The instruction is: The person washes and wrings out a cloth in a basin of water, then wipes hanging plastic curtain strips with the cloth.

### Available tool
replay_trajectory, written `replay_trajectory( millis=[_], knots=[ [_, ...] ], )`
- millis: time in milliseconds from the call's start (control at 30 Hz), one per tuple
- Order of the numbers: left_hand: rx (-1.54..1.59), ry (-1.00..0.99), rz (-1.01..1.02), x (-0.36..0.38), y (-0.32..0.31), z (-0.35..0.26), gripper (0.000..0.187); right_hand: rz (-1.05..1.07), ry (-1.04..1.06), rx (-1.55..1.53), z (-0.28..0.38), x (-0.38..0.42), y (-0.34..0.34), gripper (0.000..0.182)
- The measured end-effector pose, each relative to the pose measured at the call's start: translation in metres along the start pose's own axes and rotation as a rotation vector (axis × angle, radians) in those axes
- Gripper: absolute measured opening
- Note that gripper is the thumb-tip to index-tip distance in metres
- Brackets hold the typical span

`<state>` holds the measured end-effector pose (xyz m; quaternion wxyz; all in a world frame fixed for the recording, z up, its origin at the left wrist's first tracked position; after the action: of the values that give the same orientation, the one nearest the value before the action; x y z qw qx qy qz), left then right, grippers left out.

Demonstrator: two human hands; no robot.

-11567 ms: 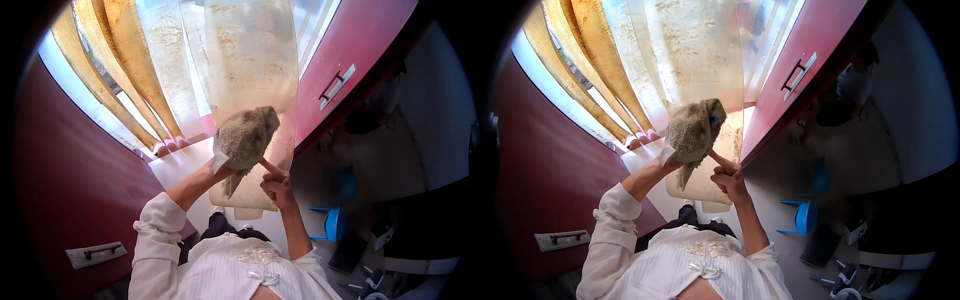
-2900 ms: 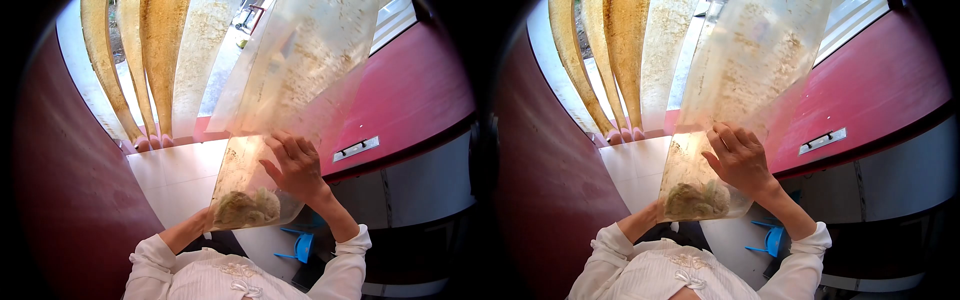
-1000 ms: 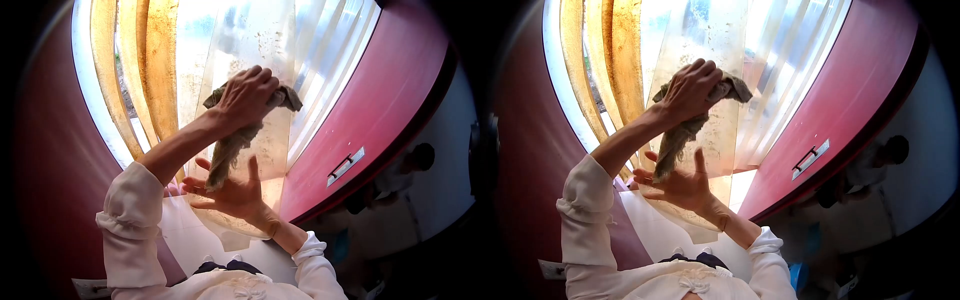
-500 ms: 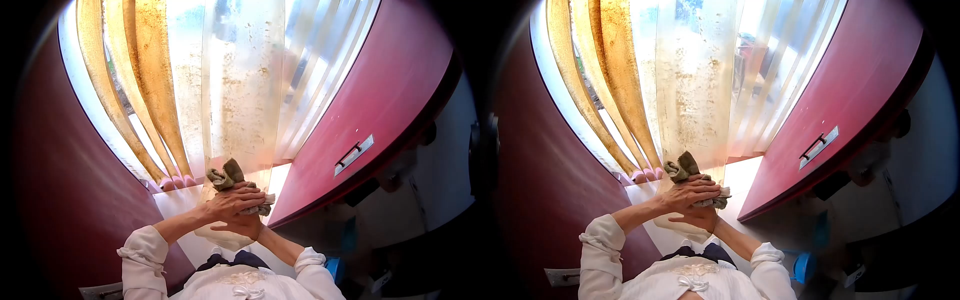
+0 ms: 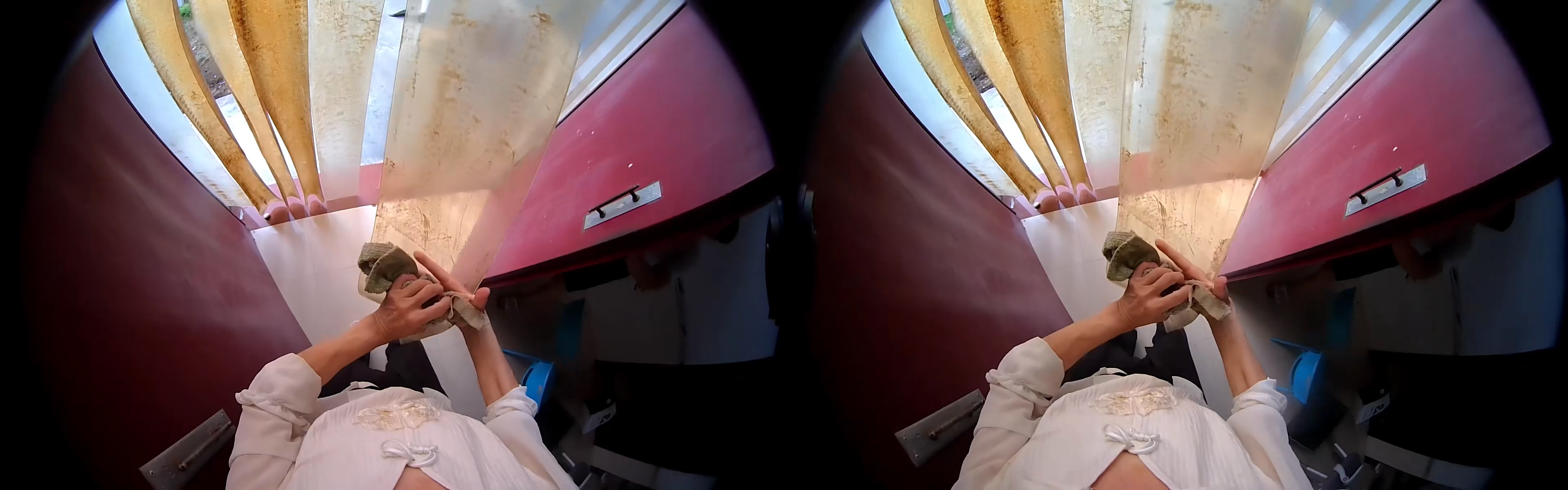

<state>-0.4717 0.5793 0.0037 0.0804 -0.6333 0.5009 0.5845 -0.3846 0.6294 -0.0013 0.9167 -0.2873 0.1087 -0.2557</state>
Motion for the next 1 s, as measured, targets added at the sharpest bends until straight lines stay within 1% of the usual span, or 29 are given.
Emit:
replay_trajectory(
  millis=[33, 67, 133, 167, 200, 267, 300, 333, 367, 400, 433, 467, 500, 533, 567, 600, 633, 667, 700, 733, 800, 833, 867, 900, 933, 967, 1000],
  knots=[
    [0.014, 0.024, 0.006, 0.002, 0.000, 0.000, 0.031, -0.131, -0.043, -0.036, -0.001, 0.011, 0.004, 0.135],
    [0.034, 0.048, 0.015, 0.005, -0.001, -0.001, 0.033, -0.114, -0.004, -0.032, 0.002, 0.016, -0.002, 0.117],
    [0.010, 0.068, 0.037, 0.002, -0.001, -0.007, 0.034, -0.319, -0.122, 0.084, -0.005, 0.026, 0.009, 0.093],
    [0.020, 0.071, 0.045, 0.005, -0.004, -0.009, 0.034, -0.326, -0.135, 0.036, -0.006, 0.034, 0.012, 0.070],
    [0.023, 0.070, 0.048, 0.008, -0.005, -0.012, 0.035, -0.405, -0.126, 0.113, -0.004, 0.038, 0.013, 0.065],
    [0.039, 0.043, 0.060, 0.022, -0.001, -0.018, 0.034, -0.432, -0.105, 0.131, -0.010, 0.045, 0.019, 0.059],
    [0.033, 0.045, 0.161, 0.040, -0.008, -0.020, 0.029, -0.431, -0.099, 0.135, -0.007, 0.047, 0.017, 0.059],
    [0.021, 0.053, 0.263, 0.060, -0.016, -0.022, 0.024, -0.452, -0.104, 0.236, -0.001, 0.051, 0.015, 0.056],
    [0.039, 0.213, 0.365, 0.086, -0.024, -0.019, 0.021, -0.468, -0.108, 0.341, 0.003, 0.055, 0.013, 0.053],
    [0.145, 0.508, 0.391, 0.120, -0.031, -0.004, 0.021, -0.456, -0.106, 0.346, 0.004, 0.060, 0.009, 0.053],
    [0.052, 0.721, 0.366, 0.147, -0.030, 0.015, 0.021, -0.476, -0.104, 0.350, 0.006, 0.067, 0.005, 0.050],
    [0.024, 1.019, 0.208, 0.177, -0.029, 0.040, 0.019, -0.497, -0.104, 0.356, 0.009, 0.075, 0.003, 0.048],
    [0.135, 1.560, 0.017, 0.197, -0.018, 0.062, 0.017, -0.511, -0.027, 0.382, 0.011, 0.083, 0.000, 0.041],
    [0.454, 1.779, -0.309, 0.235, -0.024, 0.096, 0.020, -0.507, -0.031, 0.384, 0.011, 0.096, 0.001, 0.041],
    [0.697, 1.870, -0.539, 0.212, -0.007, 0.098, 0.023, -0.517, -0.023, 0.394, 0.012, 0.110, 0.004, 0.038],
    [0.901, 1.759, -0.576, 0.195, 0.002, 0.111, 0.023, -0.521, -0.008, 0.405, 0.016, 0.120, 0.007, 0.034],
    [1.082, 1.695, -0.546, 0.162, 0.014, 0.115, 0.021, -0.510, -0.005, 0.401, 0.018, 0.131, 0.008, 0.034],
    [1.203, 1.513, -0.500, 0.110, 0.027, 0.106, 0.021, -0.517, 0.002, 0.362, 0.018, 0.146, 0.008, 0.033],
    [1.255, 1.474, -0.446, 0.058, 0.040, 0.087, 0.021, -0.529, 0.004, 0.322, 0.018, 0.160, 0.007, 0.032],
    [1.311, 1.402, -0.350, 0.010, 0.049, 0.062, 0.027, -0.528, 0.001, 0.315, 0.018, 0.173, 0.006, 0.032],
    [1.334, 1.301, -0.186, -0.068, 0.054, -0.013, 0.036, -0.536, 0.049, 0.340, 0.022, 0.194, 0.004, 0.029],
    [1.642, 1.298, 0.040, -0.079, 0.036, -0.039, 0.042, -0.618, 0.076, 0.363, 0.020, 0.202, 0.000, 0.034],
    [1.719, 1.276, 0.179, -0.082, 0.018, -0.069, 0.047, -0.611, 0.080, 0.361, 0.009, 0.208, -0.002, 0.034],
    [1.784, 1.244, 0.325, -0.085, 0.001, -0.100, 0.052, -0.715, 0.154, 0.360, -0.001, 0.217, 0.006, 0.036],
    [1.636, 1.281, 0.475, -0.067, -0.011, -0.124, 0.053, -0.817, 0.228, 0.357, -0.005, 0.224, 0.011, 0.039],
    [1.494, 1.302, 0.630, -0.048, -0.022, -0.148, 0.054, -0.977, 0.319, 0.339, -0.003, 0.233, 0.013, 0.045],
    [1.352, 1.250, 0.701, -0.021, -0.031, -0.167, 0.050, -1.082, 0.401, 0.403, 0.004, 0.246, 0.005, 0.048]
  ],
)
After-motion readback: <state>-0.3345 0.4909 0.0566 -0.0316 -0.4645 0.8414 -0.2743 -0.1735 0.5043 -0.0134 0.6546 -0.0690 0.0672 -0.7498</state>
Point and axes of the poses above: each hand's wrist, its own x-axis away from the middle knuckle, its own y-axis out of the back of the hand, z = x × y, the point moved 4 cm from there along -x, towards the middle knuckle, and after that the axes turned 5 degrees about -z, right-handed, at the moved point
